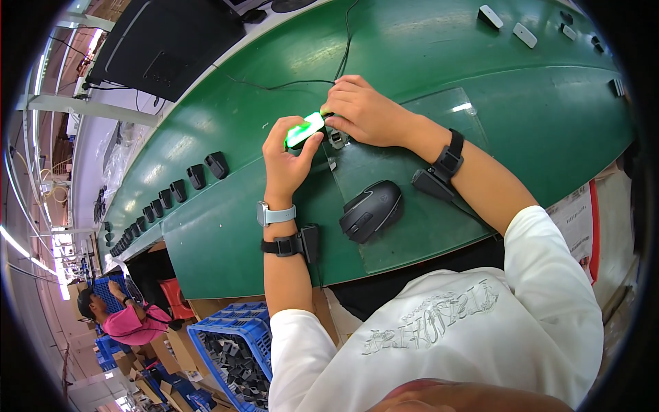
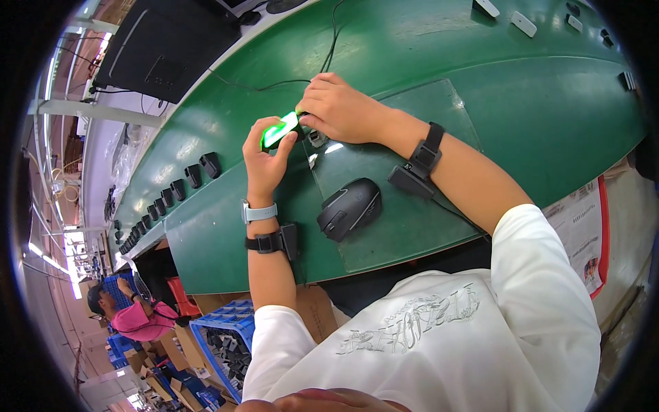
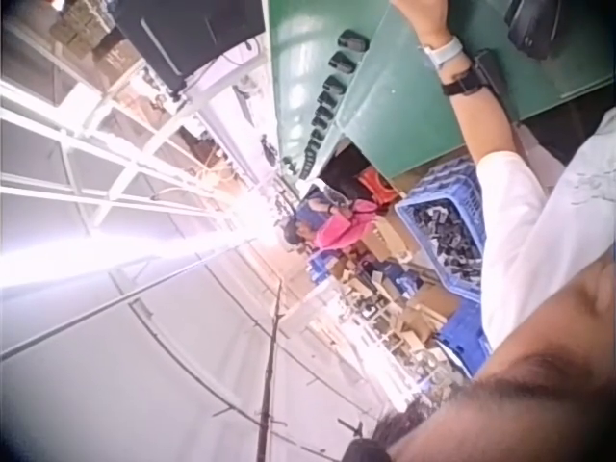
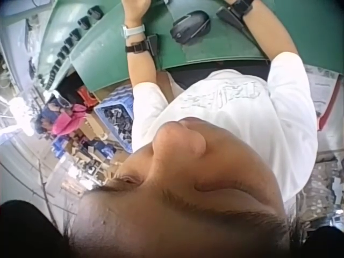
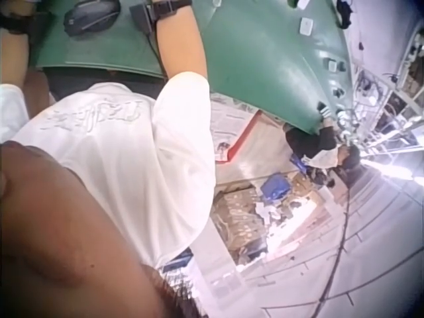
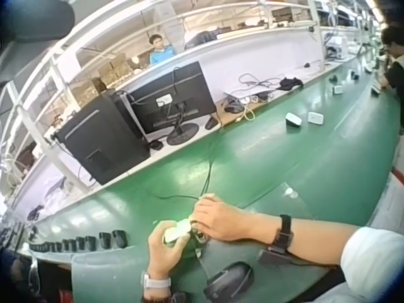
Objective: The person picks up a charging dock, connects it to a cable, and places a computer mouse onto the dock. After the mouse light changes color, the person removes the mouse and dock and places the dock into a red bin.
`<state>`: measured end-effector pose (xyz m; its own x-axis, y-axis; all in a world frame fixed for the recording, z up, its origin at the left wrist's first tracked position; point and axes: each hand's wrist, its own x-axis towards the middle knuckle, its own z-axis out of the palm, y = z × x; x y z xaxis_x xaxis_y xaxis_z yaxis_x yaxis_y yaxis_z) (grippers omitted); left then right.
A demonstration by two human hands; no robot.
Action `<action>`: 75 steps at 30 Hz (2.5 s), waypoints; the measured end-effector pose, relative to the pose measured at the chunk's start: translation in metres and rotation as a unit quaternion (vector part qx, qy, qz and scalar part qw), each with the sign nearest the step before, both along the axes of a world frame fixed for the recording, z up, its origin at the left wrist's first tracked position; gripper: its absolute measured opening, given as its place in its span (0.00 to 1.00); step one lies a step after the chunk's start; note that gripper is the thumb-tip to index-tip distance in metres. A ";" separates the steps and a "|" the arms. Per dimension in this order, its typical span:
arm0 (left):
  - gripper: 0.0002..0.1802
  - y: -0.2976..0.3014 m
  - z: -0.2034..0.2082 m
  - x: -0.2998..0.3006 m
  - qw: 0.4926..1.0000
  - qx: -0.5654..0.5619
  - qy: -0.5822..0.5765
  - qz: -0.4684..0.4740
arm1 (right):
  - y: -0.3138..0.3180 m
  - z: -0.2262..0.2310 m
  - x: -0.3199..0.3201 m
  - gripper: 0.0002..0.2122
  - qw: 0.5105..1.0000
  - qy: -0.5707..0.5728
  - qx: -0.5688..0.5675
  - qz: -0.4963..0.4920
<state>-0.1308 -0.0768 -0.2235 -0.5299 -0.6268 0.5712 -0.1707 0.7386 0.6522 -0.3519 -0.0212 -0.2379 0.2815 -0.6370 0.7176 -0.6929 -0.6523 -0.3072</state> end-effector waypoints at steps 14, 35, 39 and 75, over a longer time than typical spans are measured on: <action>0.24 -0.004 -0.004 0.001 0.998 0.052 0.004 -0.025 | 0.005 0.006 -0.007 0.09 0.968 -0.097 0.230 -0.031; 0.20 -0.083 -0.070 0.066 0.858 -0.087 -0.083 0.499 | -0.008 -0.053 -0.395 0.37 0.774 0.050 0.185 -0.604; 0.12 -0.050 -0.030 0.033 0.951 0.136 0.173 0.216 | -0.037 -0.057 -0.309 0.34 0.814 -0.355 0.251 -0.384; 0.27 -0.002 -0.012 -0.011 0.999 0.038 -0.004 0.014 | -0.002 0.002 0.012 0.07 0.740 -0.574 0.332 0.109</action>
